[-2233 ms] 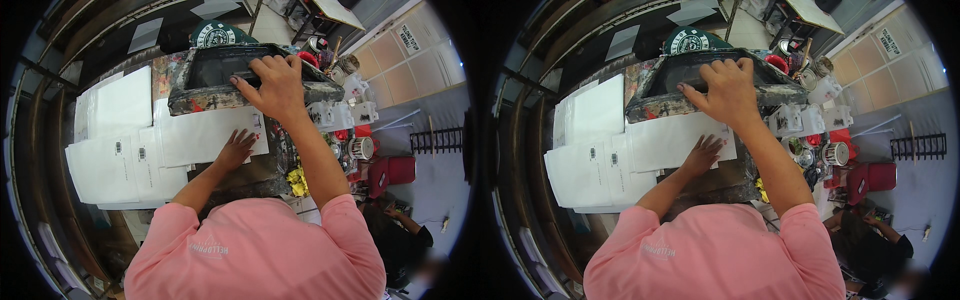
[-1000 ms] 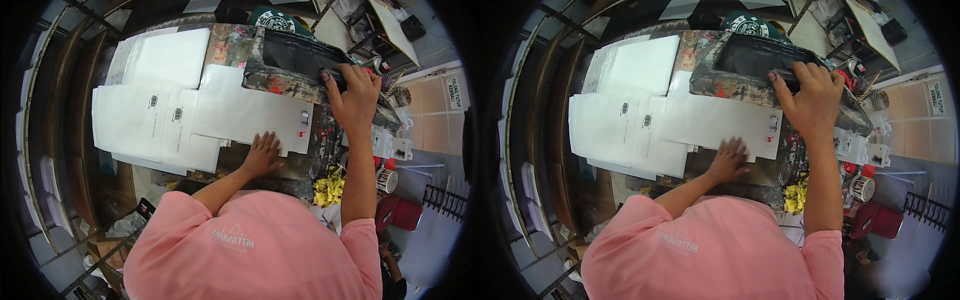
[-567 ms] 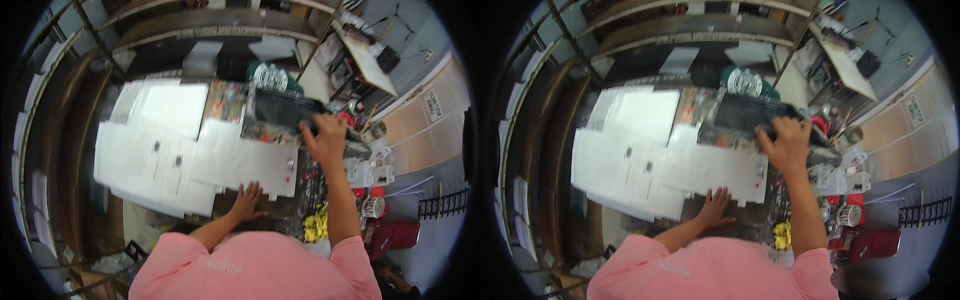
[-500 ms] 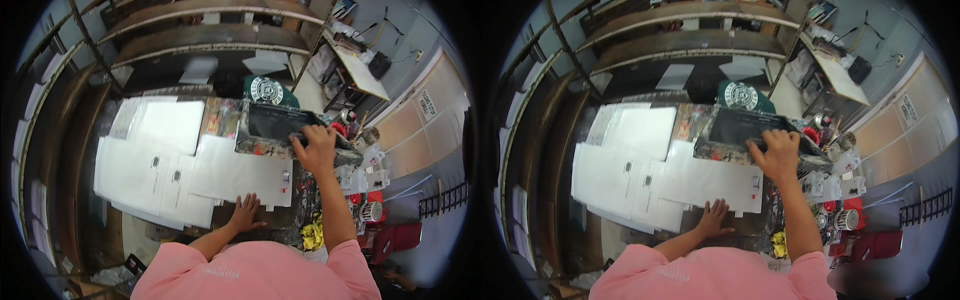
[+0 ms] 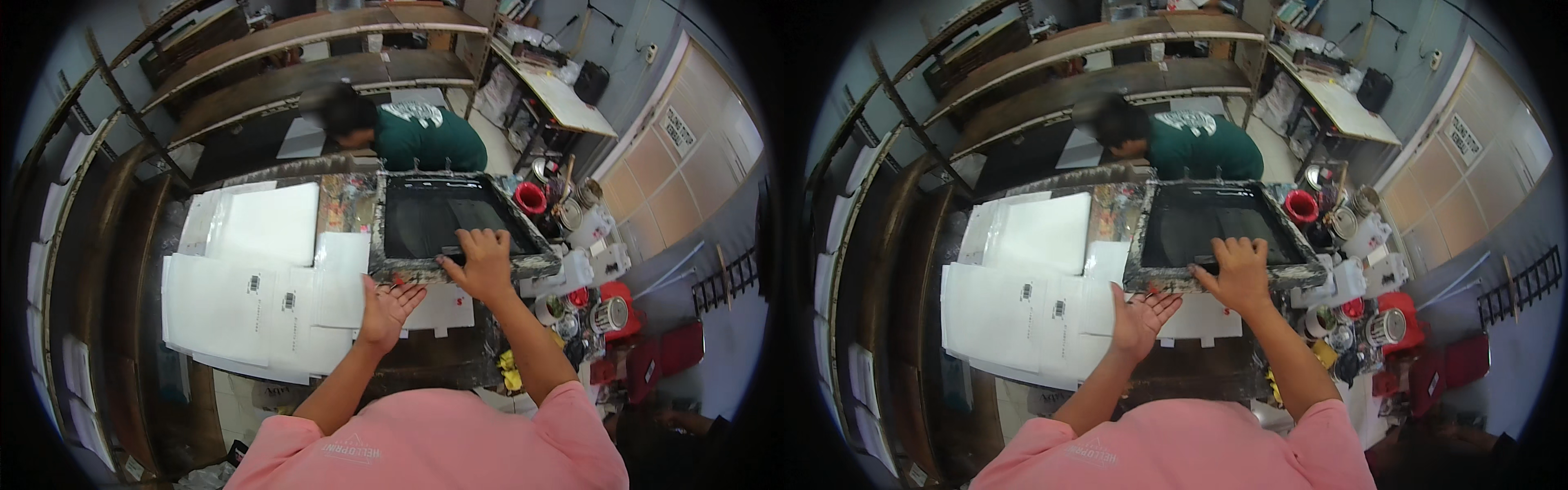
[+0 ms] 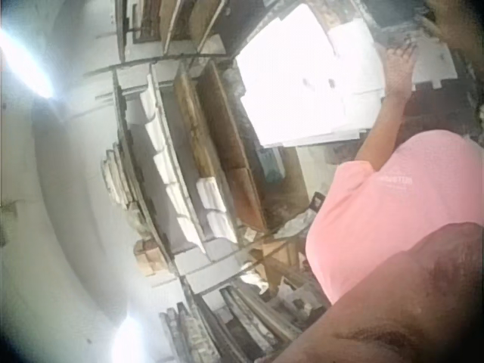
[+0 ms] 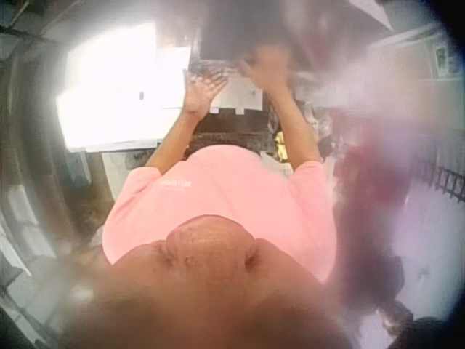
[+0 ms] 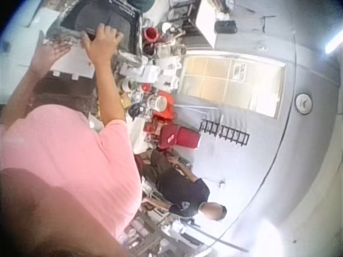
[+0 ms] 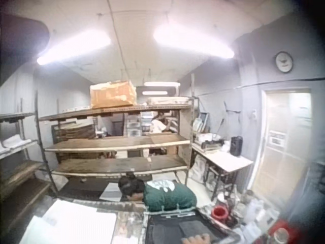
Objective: The person performs screen printing on white paper sheets. They place a sheet on the table, pull ink across a screen with a squeegee, lift the screen, and remove the printed sheet. This cycle repeats multiple times.
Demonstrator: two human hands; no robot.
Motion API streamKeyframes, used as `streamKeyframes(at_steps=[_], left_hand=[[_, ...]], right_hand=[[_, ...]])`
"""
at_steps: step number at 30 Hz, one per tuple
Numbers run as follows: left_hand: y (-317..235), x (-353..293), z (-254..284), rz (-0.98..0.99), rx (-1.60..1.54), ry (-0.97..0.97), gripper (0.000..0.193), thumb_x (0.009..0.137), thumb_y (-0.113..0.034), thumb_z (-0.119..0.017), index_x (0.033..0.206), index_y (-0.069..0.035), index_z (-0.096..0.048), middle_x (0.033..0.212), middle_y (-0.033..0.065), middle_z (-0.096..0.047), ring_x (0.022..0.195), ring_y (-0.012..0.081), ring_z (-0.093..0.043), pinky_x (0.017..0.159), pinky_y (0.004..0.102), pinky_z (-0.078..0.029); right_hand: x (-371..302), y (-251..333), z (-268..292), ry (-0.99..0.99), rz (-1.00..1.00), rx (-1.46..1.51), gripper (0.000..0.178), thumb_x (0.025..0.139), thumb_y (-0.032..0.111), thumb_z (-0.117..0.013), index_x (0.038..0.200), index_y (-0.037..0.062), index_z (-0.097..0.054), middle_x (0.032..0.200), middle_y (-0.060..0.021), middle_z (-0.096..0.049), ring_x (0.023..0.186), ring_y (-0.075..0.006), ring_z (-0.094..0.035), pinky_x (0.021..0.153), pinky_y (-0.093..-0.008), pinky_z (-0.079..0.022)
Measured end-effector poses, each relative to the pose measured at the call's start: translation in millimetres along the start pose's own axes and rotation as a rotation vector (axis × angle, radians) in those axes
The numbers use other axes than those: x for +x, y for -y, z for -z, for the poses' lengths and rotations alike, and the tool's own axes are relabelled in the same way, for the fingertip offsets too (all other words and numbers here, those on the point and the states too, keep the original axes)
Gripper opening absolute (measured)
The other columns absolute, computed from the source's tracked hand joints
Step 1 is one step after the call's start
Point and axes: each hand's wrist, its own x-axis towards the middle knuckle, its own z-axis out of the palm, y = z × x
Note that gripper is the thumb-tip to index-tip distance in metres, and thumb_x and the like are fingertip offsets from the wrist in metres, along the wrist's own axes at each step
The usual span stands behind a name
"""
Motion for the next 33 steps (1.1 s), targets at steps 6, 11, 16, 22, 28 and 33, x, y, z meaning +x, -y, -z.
streamKeyframes(at_steps=[6, 11, 16, 22, 28, 33], left_hand=[[36.7, -32.8, 54.5, 0.187, 0.191, -0.385, 0.099, 0.092, -0.084, -0.044, 0.134, 0.005, -0.046, 0.131, 0.0200, -0.057, 0.123, 0.0345, -0.061, 0.113, 0.0439, -0.047], [64.0, -32.8, 98.8, 0.205, 0.165, -0.530, 0.102, 0.091, -0.084, -0.047, 0.140, 0.005, -0.046, 0.126, 0.0176, -0.058, 0.121, 0.0310, -0.058, 0.108, 0.0446, -0.049], [61.7, -31.7, 116.2, 0.212, 0.174, -0.536, 0.098, 0.093, -0.080, -0.050, 0.143, 0.004, -0.043, 0.133, 0.0204, -0.056, 0.119, 0.0331, -0.060, 0.106, 0.0485, -0.053], [60.9, -28.8, 104.0, 0.237, 0.203, -0.677, 0.093, 0.096, -0.078, -0.047, 0.144, 0.002, -0.043, 0.133, 0.0219, -0.056, 0.115, 0.0335, -0.062, 0.104, 0.0498, -0.054], [64.6, -24.9, 102.2, 0.221, 0.246, -0.674, 0.087, 0.101, -0.076, -0.036, 0.141, 0.000, -0.047, 0.125, 0.0175, -0.062, 0.110, 0.0299, -0.064, 0.101, 0.0471, -0.055], [70.1, -28.6, 102.4, 0.185, 0.251, -0.678, 0.081, 0.102, -0.073, -0.039, 0.142, -0.002, -0.048, 0.130, 0.0172, -0.062, 0.111, 0.0286, -0.065, 0.101, 0.0480, -0.055]], right_hand=[[-56.1, -35.0, -65.4, 0.505, -0.012, 0.046, 0.052, 0.083, 0.024, -0.075, 0.129, 0.0031, -0.062, 0.118, -0.0143, -0.062, 0.114, -0.0346, -0.059, 0.091, -0.0495, -0.046], [-79.0, -62.8, -108.9, 0.524, -0.128, 0.303, 0.044, 0.080, 0.005, -0.068, 0.124, 0.0075, -0.067, 0.124, -0.0142, -0.063, 0.117, -0.0372, -0.057, 0.092, -0.0496, -0.046], [-15.1, -93.8, -135.7, 0.255, -0.201, 0.290, 0.044, 0.078, -0.001, -0.064, 0.121, 0.0069, -0.070, 0.118, -0.0140, -0.071, 0.115, -0.0360, -0.061, 0.100, -0.0478, -0.043], [76.9, -138.9, -231.0, 0.205, -0.115, 0.187, 0.044, 0.081, 0.000, -0.064, 0.123, 0.0091, -0.069, 0.118, -0.0134, -0.072, 0.118, -0.0324, -0.063, 0.104, -0.0528, -0.039], [117.9, -157.7, -304.3, 0.300, -0.079, 0.055, 0.038, 0.090, 0.003, -0.054, 0.124, 0.0127, -0.069, 0.118, -0.0103, -0.071, 0.116, -0.0305, -0.064, 0.112, -0.0580, -0.033], [91.1, -156.2, -311.0, 0.303, -0.029, 0.078, 0.038, 0.087, 0.001, -0.059, 0.123, 0.0116, -0.067, 0.119, -0.0098, -0.071, 0.120, -0.0293, -0.063, 0.112, -0.0557, -0.035]])
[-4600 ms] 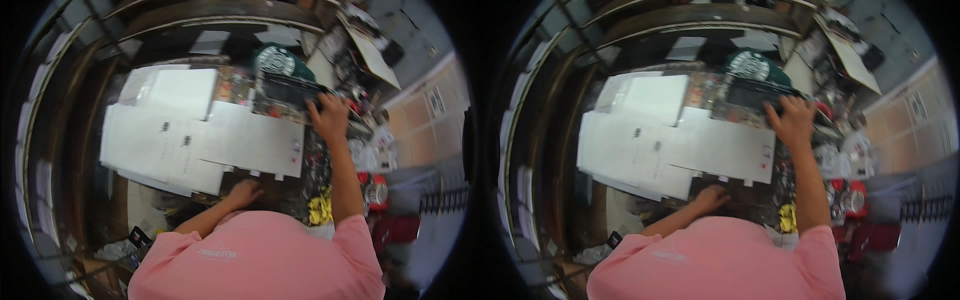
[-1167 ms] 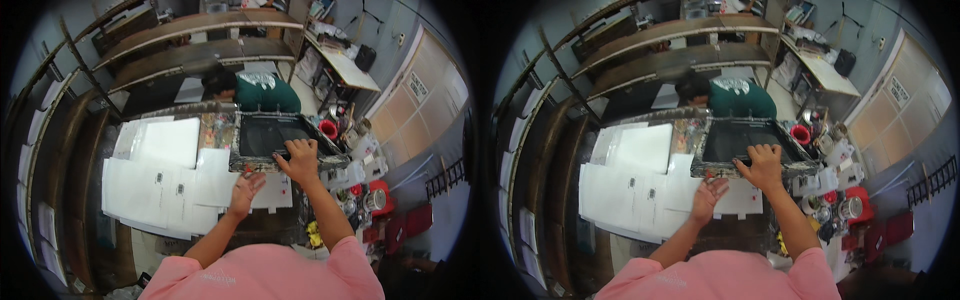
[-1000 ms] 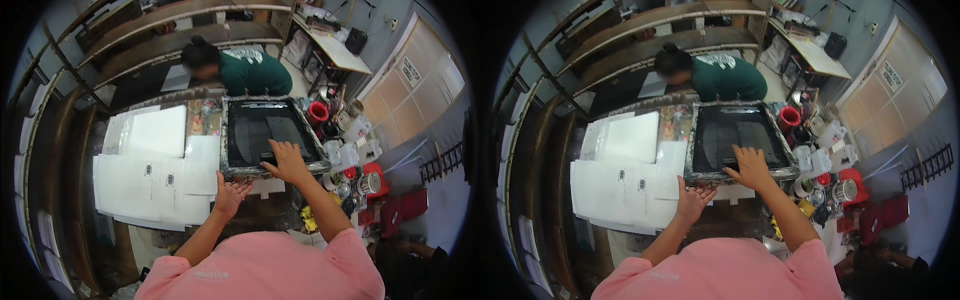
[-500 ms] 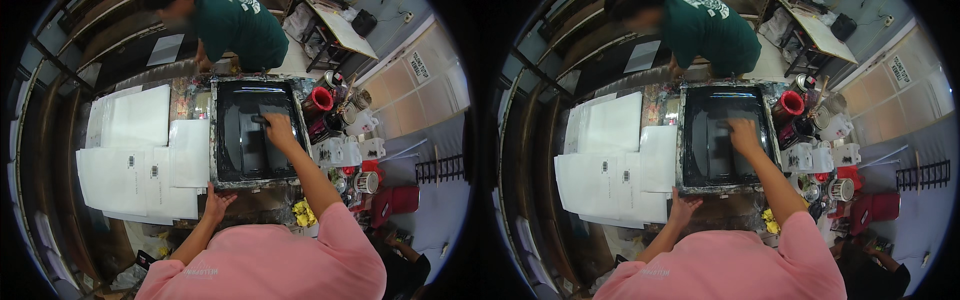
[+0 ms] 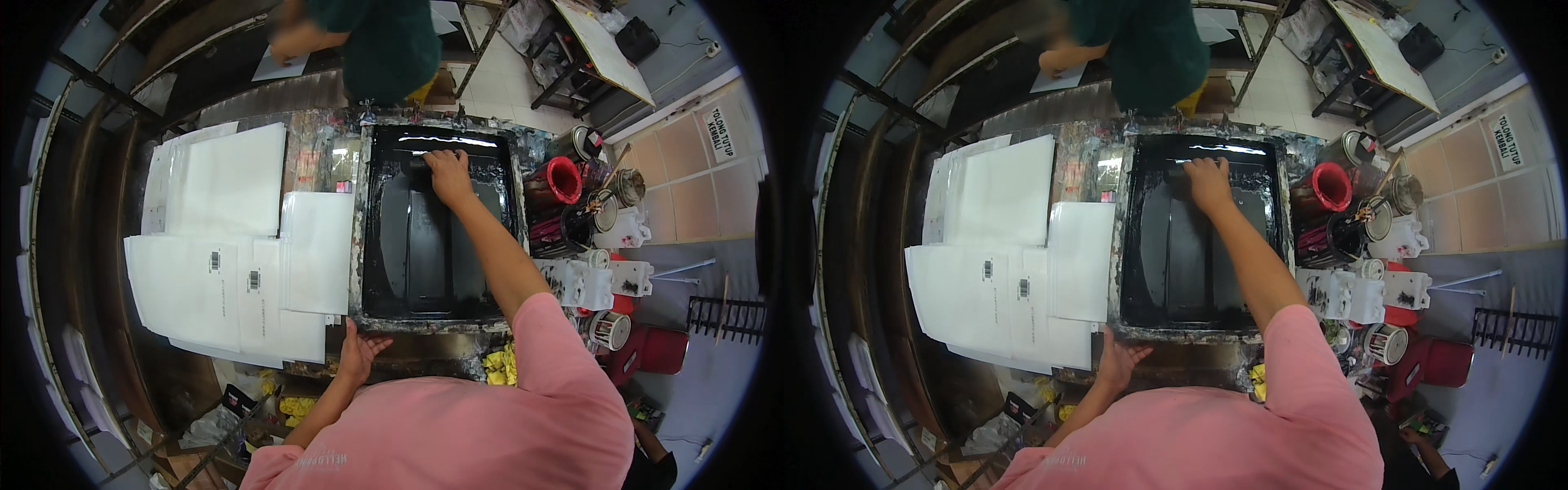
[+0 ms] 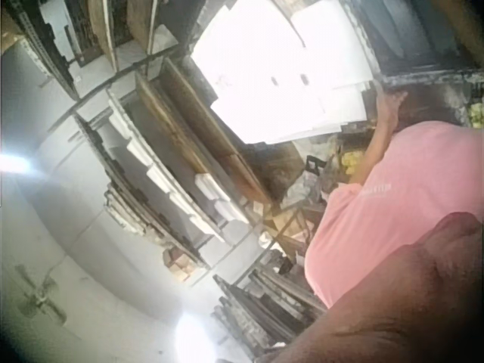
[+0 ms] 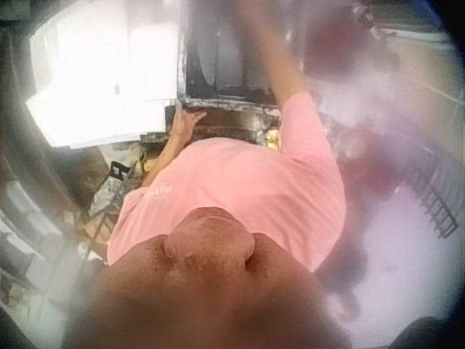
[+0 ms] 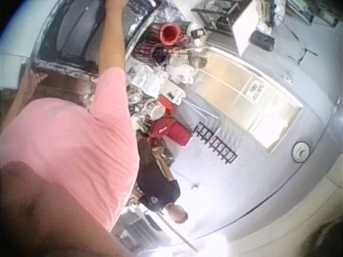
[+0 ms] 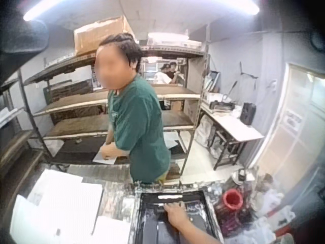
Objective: The person performs screen printing on white paper sheets. They place a sheet on the table, pull ink across a screen with a squeegee, lift the screen, and remove the printed sheet. This cycle repeats multiple times.
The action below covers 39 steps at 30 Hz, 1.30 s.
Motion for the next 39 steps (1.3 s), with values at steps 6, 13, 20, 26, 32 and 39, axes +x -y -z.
streamKeyframes(at_steps=[6, 13, 20, 26, 32, 39], left_hand=[[-4.0, -0.6, -1.6, 0.035, -0.004, -0.024, 0.085, 0.100, -0.075, -0.043, 0.145, -0.003, -0.044, 0.134, 0.0175, -0.058, 0.113, 0.0301, -0.062, 0.102, 0.0483, -0.054], [-3.6, 2.3, 9.1, 0.034, -0.025, 0.068, 0.090, 0.097, -0.078, -0.045, 0.138, 0.002, -0.048, 0.127, 0.0197, -0.060, 0.114, 0.0311, -0.061, 0.105, 0.0471, -0.052], [-0.9, 2.9, 11.5, 0.017, -0.013, 0.116, 0.092, 0.095, -0.079, -0.047, 0.135, 0.004, -0.051, 0.123, 0.0184, -0.061, 0.113, 0.0299, -0.062, 0.105, 0.0451, -0.052], [2.5, 10.1, 17.1, 0.039, 0.008, 0.172, 0.102, 0.090, -0.082, -0.052, 0.140, 0.006, -0.045, 0.127, 0.0178, -0.056, 0.121, 0.0304, -0.057, 0.110, 0.0438, -0.049], [6.9, 17.3, 26.9, 0.085, -0.105, 0.175, 0.111, 0.087, -0.082, -0.059, 0.148, 0.007, -0.034, 0.140, 0.0213, -0.047, 0.132, 0.0348, -0.051, 0.115, 0.0462, -0.045], [11.8, 20.6, 29.2, 0.153, -0.232, 0.038, 0.147, 0.081, -0.083, -0.065, 0.157, 0.008, 0.022, 0.164, 0.0336, -0.011, 0.150, 0.0454, -0.031, 0.122, 0.0490, -0.037]], right_hand=[[-1.8, 0.8, 38.9, 0.353, -0.123, 0.079, 0.047, 0.087, 0.009, -0.065, 0.134, 0.0096, -0.064, 0.126, -0.0149, -0.070, 0.123, -0.0351, -0.062, 0.107, -0.0533, -0.042], [-59.2, -34.3, 68.8, -0.022, -0.429, 0.667, 0.045, 0.085, 0.014, -0.074, 0.128, 0.0019, -0.066, 0.117, -0.0212, -0.072, 0.111, -0.0346, -0.069, 0.099, -0.0398, -0.051], [-201.4, 90.1, 155.0, 0.079, -0.171, 0.538, 0.043, 0.083, -0.005, -0.064, 0.125, 0.0007, -0.066, 0.113, -0.0216, -0.073, 0.109, -0.0412, -0.069, 0.092, -0.0418, -0.055], [-257.4, 153.1, 114.9, 0.235, -0.069, 0.042, 0.043, 0.079, -0.002, -0.063, 0.120, 0.0082, -0.066, 0.114, -0.0095, -0.071, 0.113, -0.0324, -0.063, 0.101, -0.0495, -0.038], [-247.5, 148.1, 122.2, 0.116, -0.141, 0.138, 0.034, 0.086, 0.001, -0.058, 0.118, 0.0096, -0.067, 0.107, -0.0092, -0.071, 0.107, -0.0308, -0.064, 0.097, -0.0490, -0.038], [-289.4, 148.0, 73.3, 0.147, -0.040, 0.044, 0.036, 0.084, 0.006, -0.067, 0.121, 0.0109, -0.065, 0.113, -0.0061, -0.068, 0.114, -0.0264, -0.061, 0.102, -0.0499, -0.036]])
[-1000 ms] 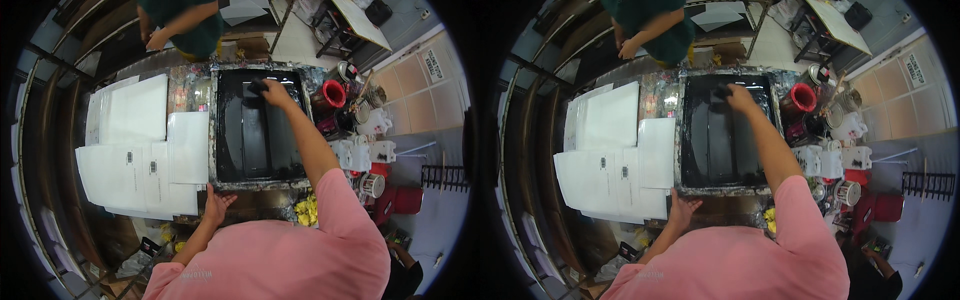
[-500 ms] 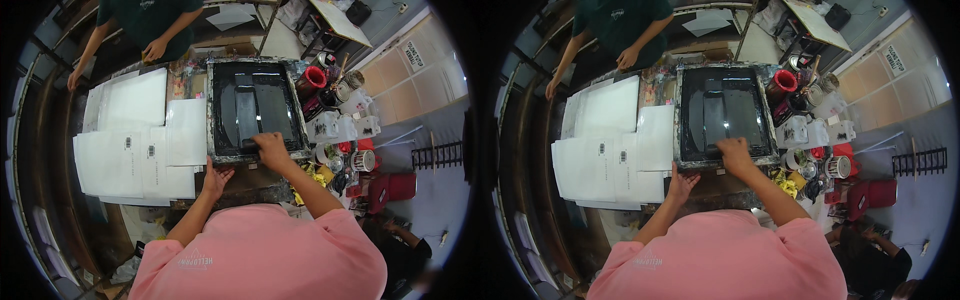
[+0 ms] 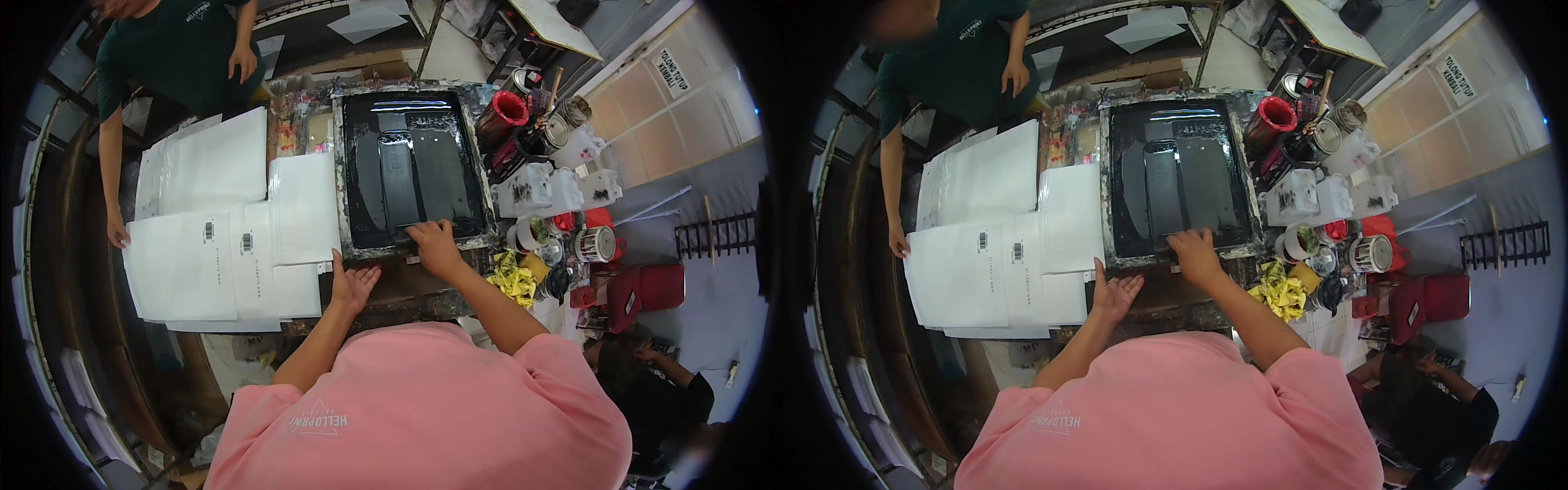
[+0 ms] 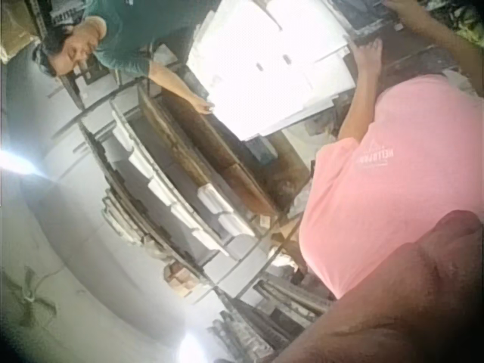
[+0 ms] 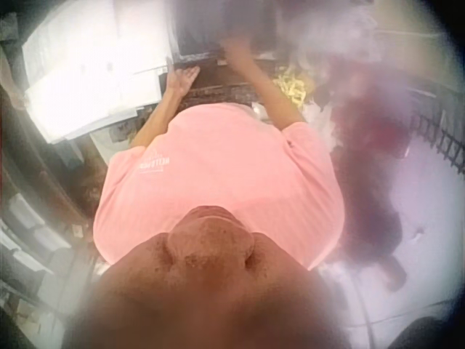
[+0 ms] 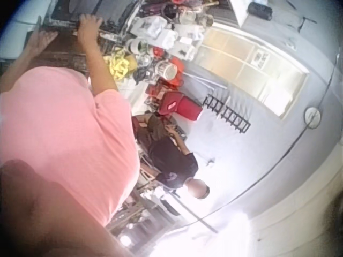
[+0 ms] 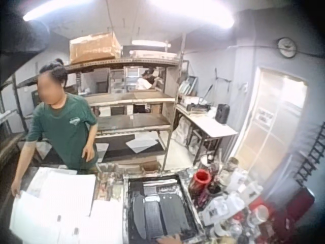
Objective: The person performs screen printing on white paper sheets. They place a sheet on the table, pull ink across a screen with a squeegee, lift the screen, and remove the printed sheet. This cycle repeats multiple times.
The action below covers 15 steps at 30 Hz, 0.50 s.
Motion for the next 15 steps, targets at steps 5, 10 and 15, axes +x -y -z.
streamKeyframes(at_steps=[5, 10, 15], left_hand=[[-2.3, 7.1, 3.6, 0.039, -0.014, -0.026, 0.149, 0.080, -0.084, -0.064, 0.153, 0.006, 0.030, 0.165, 0.0362, -0.002, 0.152, 0.0465, -0.026, 0.122, 0.0499, -0.036], [-4.0, 11.0, 3.2, 0.066, 0.020, -0.081, 0.146, 0.082, -0.085, -0.060, 0.154, 0.006, 0.030, 0.165, 0.0369, -0.004, 0.151, 0.0468, -0.029, 0.121, 0.0502, -0.037], [-3.7, 14.9, 7.8, 0.068, 0.041, -0.094, 0.145, 0.083, -0.086, -0.057, 0.154, 0.007, 0.029, 0.164, 0.0377, -0.005, 0.150, 0.0471, -0.032, 0.120, 0.0514, -0.039]], right_hand=[[8.8, 10.0, -10.8, 0.071, -0.029, -0.004, 0.044, 0.081, 0.010, -0.073, 0.124, 0.0121, -0.064, 0.115, -0.0058, -0.066, 0.116, -0.0255, -0.059, 0.104, -0.0515, -0.036], [36.5, -2.6, -19.0, 0.004, 0.001, -0.057, 0.042, 0.086, 0.004, -0.064, 0.127, 0.0090, -0.065, 0.121, -0.0079, -0.065, 0.117, -0.0266, -0.060, 0.104, -0.0519, -0.037], [124.0, -37.5, -32.3, -0.126, 0.019, -0.106, 0.037, 0.086, 0.008, -0.064, 0.123, 0.0124, -0.064, 0.115, -0.0064, -0.065, 0.113, -0.0267, -0.060, 0.103, -0.0514, -0.038]])
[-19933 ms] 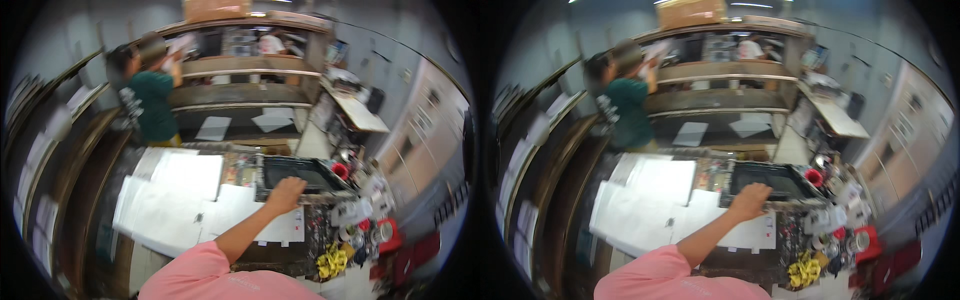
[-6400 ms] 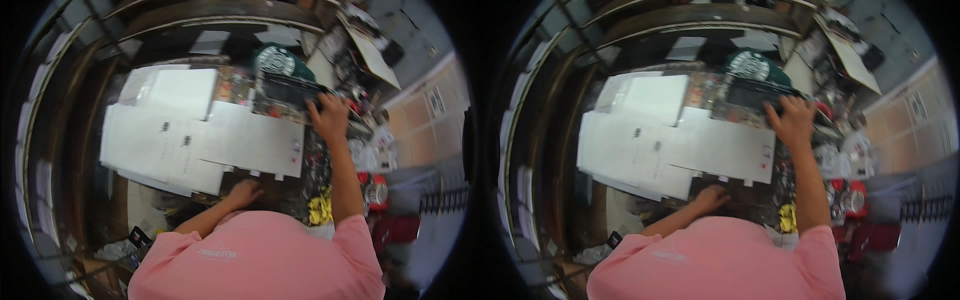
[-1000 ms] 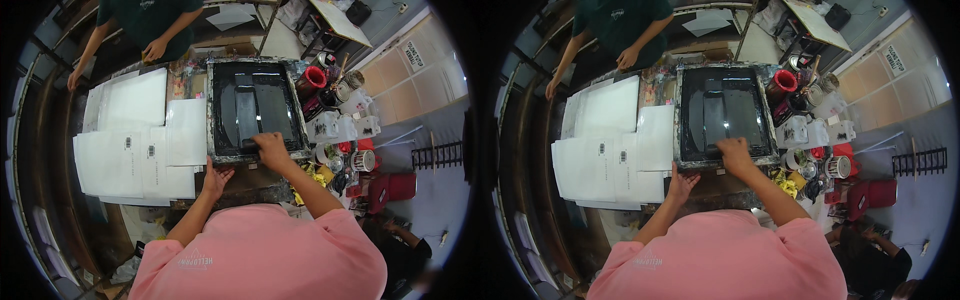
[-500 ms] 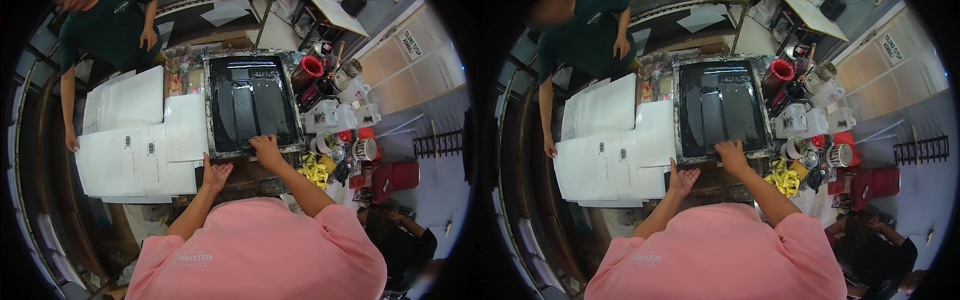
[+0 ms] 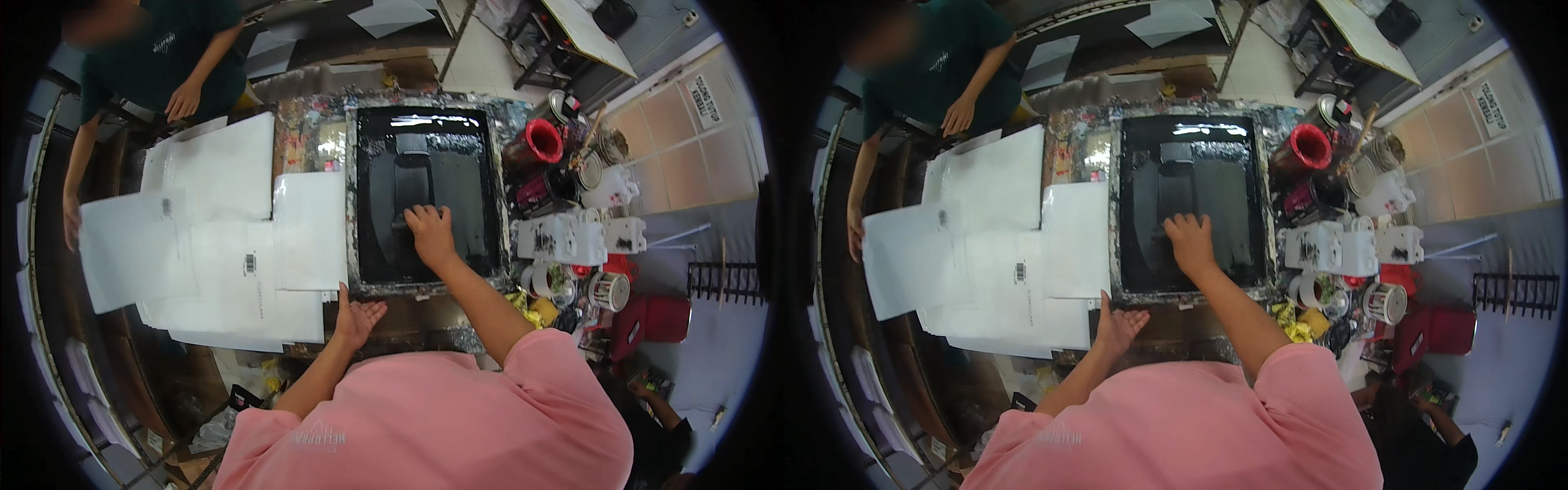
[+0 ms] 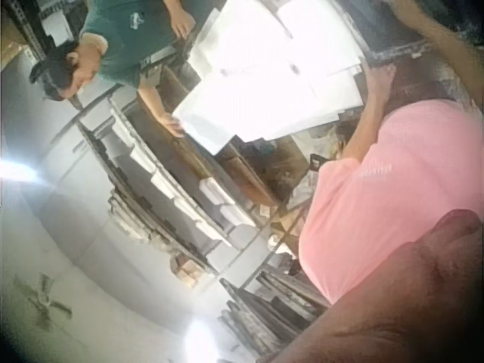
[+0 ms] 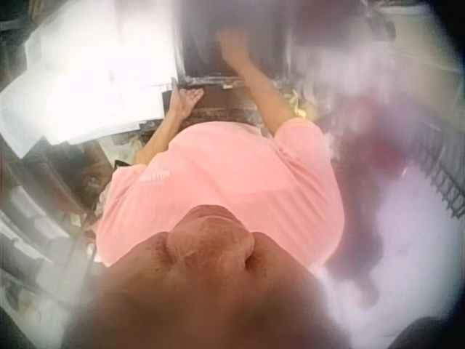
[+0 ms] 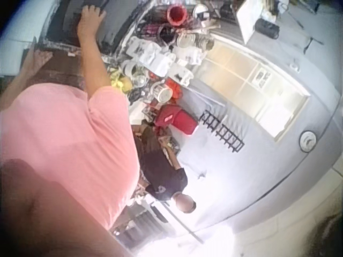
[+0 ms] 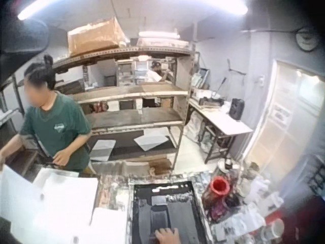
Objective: The person performs screen printing on white paper sheets. They place a sheet on the table, pull ink across a screen with a squeegee, lift the screen, and remove the printed sheet. This cycle repeats multiple times.
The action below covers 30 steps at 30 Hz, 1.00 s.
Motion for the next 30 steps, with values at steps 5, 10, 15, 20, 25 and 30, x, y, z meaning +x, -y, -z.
streamKeyframes(at_steps=[5, 10, 15, 20, 25, 30], left_hand=[[-0.1, 0.0, -2.4, 0.017, 0.041, -0.015, 0.139, 0.086, -0.086, -0.052, 0.156, 0.003, 0.028, 0.164, 0.0360, -0.013, 0.147, 0.0445, -0.037, 0.118, 0.0519, -0.041], [-0.3, -2.6, -0.6, 0.004, 0.072, 0.058, 0.131, 0.088, -0.084, -0.054, 0.160, 0.000, 0.017, 0.165, 0.0316, -0.015, 0.147, 0.0415, -0.038, 0.116, 0.0513, -0.043], [6.4, -9.4, 1.1, -0.024, 0.086, -0.020, 0.123, 0.088, -0.083, -0.056, 0.164, -0.005, 0.001, 0.162, 0.0257, -0.029, 0.142, 0.0385, -0.045, 0.114, 0.0485, -0.044], [13.9, -0.6, 17.3, -0.039, 0.132, 0.098, 0.103, 0.085, -0.085, -0.057, 0.151, -0.007, -0.041, 0.143, 0.0170, -0.056, 0.137, 0.0288, -0.051, 0.113, 0.0419, -0.044], [15.2, 11.8, 29.5, -0.040, 0.114, 0.168, 0.113, 0.083, -0.085, -0.059, 0.162, -0.012, -0.024, 0.157, 0.0211, -0.038, 0.143, 0.0323, -0.045, 0.115, 0.0464, -0.042], [12.9, 1.1, 26.3, -0.081, 0.134, 0.222, 0.124, 0.080, -0.087, -0.061, 0.167, -0.019, -0.003, 0.168, 0.0252, -0.014, 0.151, 0.0369, -0.030, 0.118, 0.0527, -0.038]], right_hand=[[88.1, -35.2, -18.1, 0.019, -0.073, -0.033, 0.036, 0.090, 0.009, -0.059, 0.126, 0.0171, -0.062, 0.122, -0.0045, -0.064, 0.119, -0.0268, -0.059, 0.106, -0.0561, -0.037], [104.3, -53.7, -4.9, 0.111, -0.053, 0.040, 0.033, 0.093, 0.009, -0.053, 0.124, 0.0157, -0.063, 0.121, -0.0063, -0.067, 0.119, -0.0280, -0.061, 0.105, -0.0596, -0.037], [-0.9, -26.0, 39.0, 0.065, -0.004, 0.141, 0.044, 0.081, 0.005, -0.067, 0.124, 0.0134, -0.063, 0.122, -0.0100, -0.064, 0.120, -0.0314, -0.058, 0.106, -0.0547, -0.035], [-111.6, 13.1, 72.3, 0.134, -0.012, 0.184, 0.052, 0.073, -0.001, -0.066, 0.124, 0.0099, -0.065, 0.122, -0.0121, -0.064, 0.119, -0.0320, -0.057, 0.105, -0.0527, -0.036], [-143.9, 21.7, 51.8, 0.045, 0.007, 0.105, 0.052, 0.073, 0.000, -0.066, 0.123, 0.0092, -0.066, 0.123, -0.0119, -0.064, 0.120, -0.0317, -0.057, 0.105, -0.0524, -0.036], [-138.1, 33.3, 52.0, 0.032, -0.009, 0.060, 0.053, 0.072, 0.001, -0.070, 0.124, 0.0102, -0.065, 0.126, -0.0130, -0.063, 0.123, -0.0327, -0.056, 0.106, -0.0542, -0.035]])
